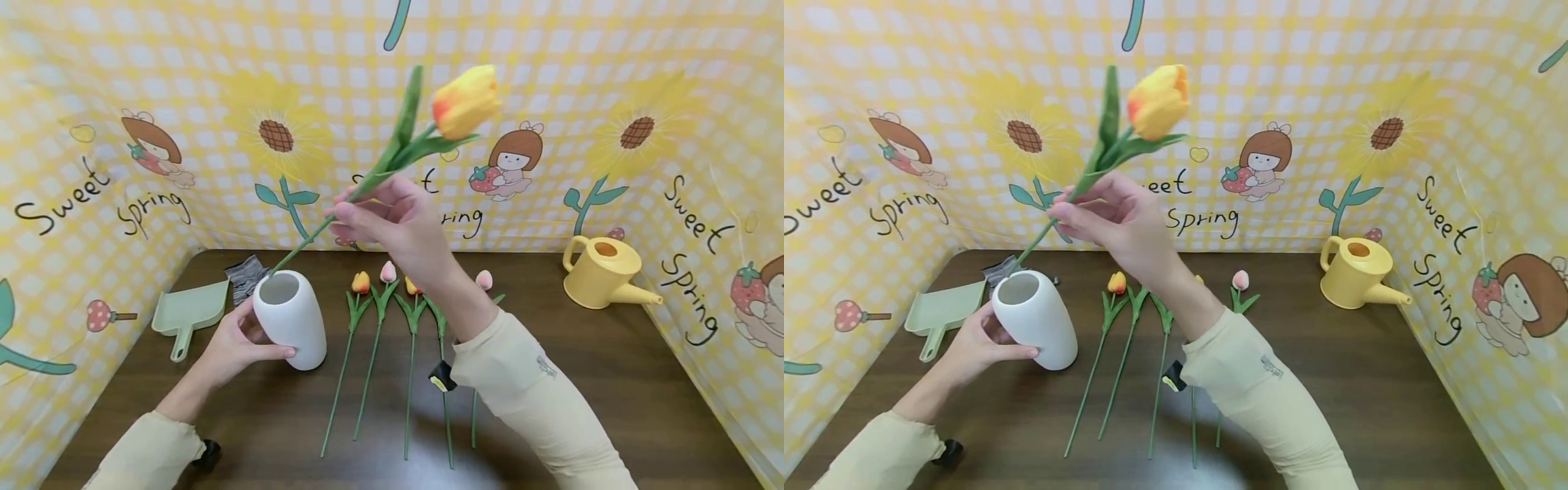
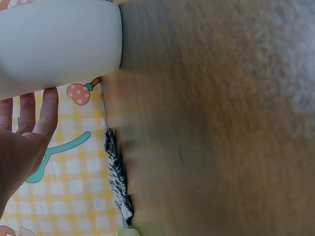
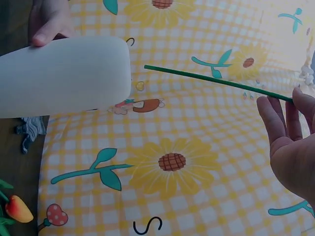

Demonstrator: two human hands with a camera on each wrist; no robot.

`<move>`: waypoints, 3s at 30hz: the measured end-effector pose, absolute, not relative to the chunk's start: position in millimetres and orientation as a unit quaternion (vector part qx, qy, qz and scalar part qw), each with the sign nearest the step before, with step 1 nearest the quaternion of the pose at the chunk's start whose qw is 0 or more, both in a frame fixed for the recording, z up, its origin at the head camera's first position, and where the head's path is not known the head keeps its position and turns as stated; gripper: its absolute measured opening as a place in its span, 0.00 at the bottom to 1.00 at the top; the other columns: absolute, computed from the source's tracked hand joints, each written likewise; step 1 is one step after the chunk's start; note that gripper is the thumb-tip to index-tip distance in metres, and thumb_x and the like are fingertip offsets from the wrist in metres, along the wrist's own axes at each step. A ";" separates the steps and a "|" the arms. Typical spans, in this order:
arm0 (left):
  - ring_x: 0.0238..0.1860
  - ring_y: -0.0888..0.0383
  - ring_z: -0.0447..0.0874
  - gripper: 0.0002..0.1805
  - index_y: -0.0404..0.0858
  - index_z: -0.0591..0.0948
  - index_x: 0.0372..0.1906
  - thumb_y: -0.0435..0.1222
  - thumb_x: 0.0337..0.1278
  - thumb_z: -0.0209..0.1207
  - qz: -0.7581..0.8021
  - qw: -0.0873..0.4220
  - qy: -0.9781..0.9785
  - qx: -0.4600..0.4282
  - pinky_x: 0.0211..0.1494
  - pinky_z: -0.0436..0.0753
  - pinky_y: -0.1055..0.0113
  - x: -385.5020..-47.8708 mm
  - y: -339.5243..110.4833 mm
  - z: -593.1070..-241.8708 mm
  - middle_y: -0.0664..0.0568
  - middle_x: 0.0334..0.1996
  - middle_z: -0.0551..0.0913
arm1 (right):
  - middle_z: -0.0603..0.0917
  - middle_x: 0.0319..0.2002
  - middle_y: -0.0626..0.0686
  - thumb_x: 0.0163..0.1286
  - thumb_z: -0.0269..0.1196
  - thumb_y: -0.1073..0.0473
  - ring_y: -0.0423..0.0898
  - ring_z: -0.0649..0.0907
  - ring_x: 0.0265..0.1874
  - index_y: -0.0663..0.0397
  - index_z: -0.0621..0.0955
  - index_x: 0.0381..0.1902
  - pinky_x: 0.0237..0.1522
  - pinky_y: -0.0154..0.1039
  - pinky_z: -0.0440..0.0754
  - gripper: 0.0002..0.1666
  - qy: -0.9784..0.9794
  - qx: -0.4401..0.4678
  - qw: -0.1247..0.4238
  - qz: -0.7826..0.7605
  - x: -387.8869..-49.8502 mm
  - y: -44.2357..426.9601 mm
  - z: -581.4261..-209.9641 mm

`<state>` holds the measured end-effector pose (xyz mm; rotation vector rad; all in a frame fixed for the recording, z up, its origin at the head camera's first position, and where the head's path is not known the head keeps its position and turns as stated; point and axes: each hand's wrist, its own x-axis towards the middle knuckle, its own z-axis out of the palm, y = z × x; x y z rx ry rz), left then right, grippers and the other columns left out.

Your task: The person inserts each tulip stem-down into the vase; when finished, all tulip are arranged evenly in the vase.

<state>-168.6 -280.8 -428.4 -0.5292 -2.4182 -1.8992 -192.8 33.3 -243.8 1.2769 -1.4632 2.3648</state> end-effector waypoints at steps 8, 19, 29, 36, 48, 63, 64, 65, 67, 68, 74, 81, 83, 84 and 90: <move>0.52 0.57 0.84 0.52 0.39 0.70 0.70 0.18 0.33 0.78 -0.610 0.013 -0.776 -0.164 0.52 0.85 0.66 -168.0 -280.9 -428.8 0.45 0.57 0.79 | 0.87 0.40 0.56 0.66 0.60 0.83 0.50 0.88 0.41 0.70 0.78 0.42 0.48 0.58 0.85 0.10 -0.496 0.405 -0.007 0.768 -193.7 13.2 -242.9; 0.53 0.57 0.84 0.52 0.38 0.69 0.70 0.17 0.32 0.77 -0.620 0.010 -0.765 -0.173 0.52 0.85 0.65 -170.2 -280.1 -429.2 0.45 0.57 0.79 | 0.87 0.38 0.55 0.66 0.64 0.78 0.50 0.87 0.37 0.73 0.80 0.45 0.46 0.53 0.87 0.10 -0.546 0.400 -0.030 0.735 -202.0 -12.6 -251.8; 0.53 0.57 0.85 0.51 0.38 0.70 0.70 0.17 0.34 0.77 -0.620 0.004 -0.766 -0.170 0.52 0.85 0.65 -170.6 -279.6 -429.6 0.46 0.57 0.79 | 0.88 0.44 0.63 0.70 0.65 0.71 0.43 0.88 0.41 0.71 0.81 0.58 0.48 0.45 0.86 0.19 -0.612 0.377 -0.080 0.690 -205.6 -29.8 -268.8; 0.54 0.57 0.84 0.51 0.41 0.69 0.71 0.18 0.36 0.77 -0.609 0.000 -0.775 -0.167 0.53 0.84 0.66 -170.4 -280.8 -428.3 0.46 0.59 0.79 | 0.87 0.49 0.62 0.72 0.63 0.69 0.41 0.87 0.45 0.67 0.78 0.62 0.48 0.41 0.86 0.21 -0.641 0.389 -0.096 0.655 -209.2 -33.9 -281.5; 0.53 0.57 0.84 0.50 0.41 0.68 0.72 0.21 0.40 0.77 -0.597 -0.005 -0.786 -0.162 0.52 0.84 0.67 -167.7 -280.3 -426.9 0.49 0.58 0.79 | 0.87 0.46 0.53 0.72 0.66 0.64 0.39 0.86 0.39 0.63 0.83 0.56 0.48 0.33 0.83 0.16 -0.695 0.404 -0.058 0.592 -214.2 -40.0 -296.7; 0.52 0.56 0.86 0.49 0.43 0.67 0.72 0.22 0.43 0.76 -0.590 -0.009 -0.791 -0.160 0.50 0.86 0.65 -167.9 -280.6 -426.4 0.47 0.57 0.79 | 0.88 0.51 0.48 0.70 0.68 0.61 0.27 0.81 0.50 0.57 0.85 0.57 0.52 0.26 0.78 0.18 -0.736 0.388 -0.025 0.554 -210.9 -44.1 -301.7; 0.52 0.56 0.86 0.48 0.43 0.67 0.72 0.23 0.43 0.76 -0.587 -0.010 -0.793 -0.160 0.49 0.86 0.64 -168.1 -281.0 -426.6 0.47 0.57 0.79 | 0.88 0.51 0.48 0.70 0.69 0.60 0.27 0.81 0.50 0.56 0.85 0.57 0.52 0.26 0.78 0.19 -0.737 0.384 -0.025 0.556 -210.3 -43.8 -302.2; 0.52 0.56 0.86 0.48 0.43 0.67 0.72 0.24 0.43 0.77 -0.582 -0.009 -0.797 -0.159 0.49 0.86 0.65 -168.2 -281.4 -426.9 0.47 0.57 0.79 | 0.88 0.51 0.48 0.70 0.69 0.60 0.27 0.82 0.50 0.56 0.85 0.58 0.52 0.26 0.78 0.19 -0.735 0.382 -0.026 0.560 -209.8 -43.5 -302.7; 0.51 0.56 0.86 0.48 0.43 0.68 0.72 0.25 0.44 0.77 -0.575 -0.007 -0.803 -0.156 0.49 0.86 0.65 -168.2 -281.9 -427.1 0.47 0.56 0.80 | 0.88 0.52 0.48 0.70 0.68 0.60 0.28 0.82 0.50 0.57 0.84 0.58 0.53 0.27 0.79 0.20 -0.729 0.380 -0.025 0.569 -209.1 -42.7 -304.4; 0.51 0.57 0.86 0.48 0.43 0.68 0.72 0.25 0.44 0.77 -0.572 -0.006 -0.805 -0.155 0.49 0.86 0.65 -168.1 -282.0 -426.8 0.47 0.56 0.80 | 0.87 0.53 0.48 0.70 0.68 0.60 0.28 0.82 0.50 0.57 0.84 0.59 0.53 0.27 0.79 0.20 -0.725 0.378 -0.024 0.575 -208.4 -42.1 -305.0; 0.51 0.58 0.86 0.48 0.41 0.68 0.71 0.24 0.42 0.77 -0.572 0.002 -0.805 -0.157 0.49 0.86 0.66 -168.0 -281.5 -425.8 0.48 0.55 0.80 | 0.87 0.53 0.51 0.70 0.67 0.64 0.37 0.85 0.49 0.61 0.82 0.59 0.52 0.36 0.84 0.20 -0.667 0.345 -0.040 0.660 -201.6 -31.5 -302.7; 0.51 0.58 0.86 0.49 0.41 0.69 0.71 0.23 0.39 0.78 -0.575 0.009 -0.802 -0.158 0.49 0.86 0.66 -168.0 -279.7 -426.8 0.50 0.56 0.81 | 0.86 0.50 0.59 0.70 0.66 0.68 0.51 0.88 0.44 0.64 0.80 0.60 0.43 0.52 0.88 0.21 -0.615 0.288 -0.073 0.730 -193.3 14.7 -301.3; 0.51 0.58 0.86 0.49 0.41 0.69 0.71 0.23 0.39 0.78 -0.573 0.010 -0.804 -0.160 0.49 0.86 0.66 -167.9 -279.9 -426.4 0.50 0.56 0.81 | 0.86 0.49 0.61 0.71 0.65 0.68 0.53 0.88 0.43 0.64 0.79 0.60 0.41 0.54 0.88 0.21 -0.625 0.276 -0.072 0.727 -193.1 33.5 -305.2; 0.51 0.58 0.86 0.49 0.41 0.69 0.71 0.23 0.39 0.78 -0.572 0.010 -0.804 -0.161 0.49 0.85 0.66 -168.0 -280.0 -426.1 0.50 0.56 0.81 | 0.85 0.48 0.62 0.71 0.65 0.68 0.54 0.88 0.42 0.63 0.79 0.61 0.40 0.54 0.88 0.21 -0.633 0.268 -0.071 0.723 -193.0 43.7 -307.6; 0.51 0.57 0.86 0.49 0.42 0.70 0.71 0.22 0.39 0.78 -0.574 0.008 -0.803 -0.159 0.49 0.86 0.66 -165.3 -282.0 -423.2 0.49 0.56 0.81 | 0.85 0.46 0.62 0.72 0.66 0.62 0.60 0.87 0.40 0.59 0.78 0.64 0.37 0.55 0.88 0.23 -0.687 0.214 -0.077 0.690 -190.2 103.5 -330.5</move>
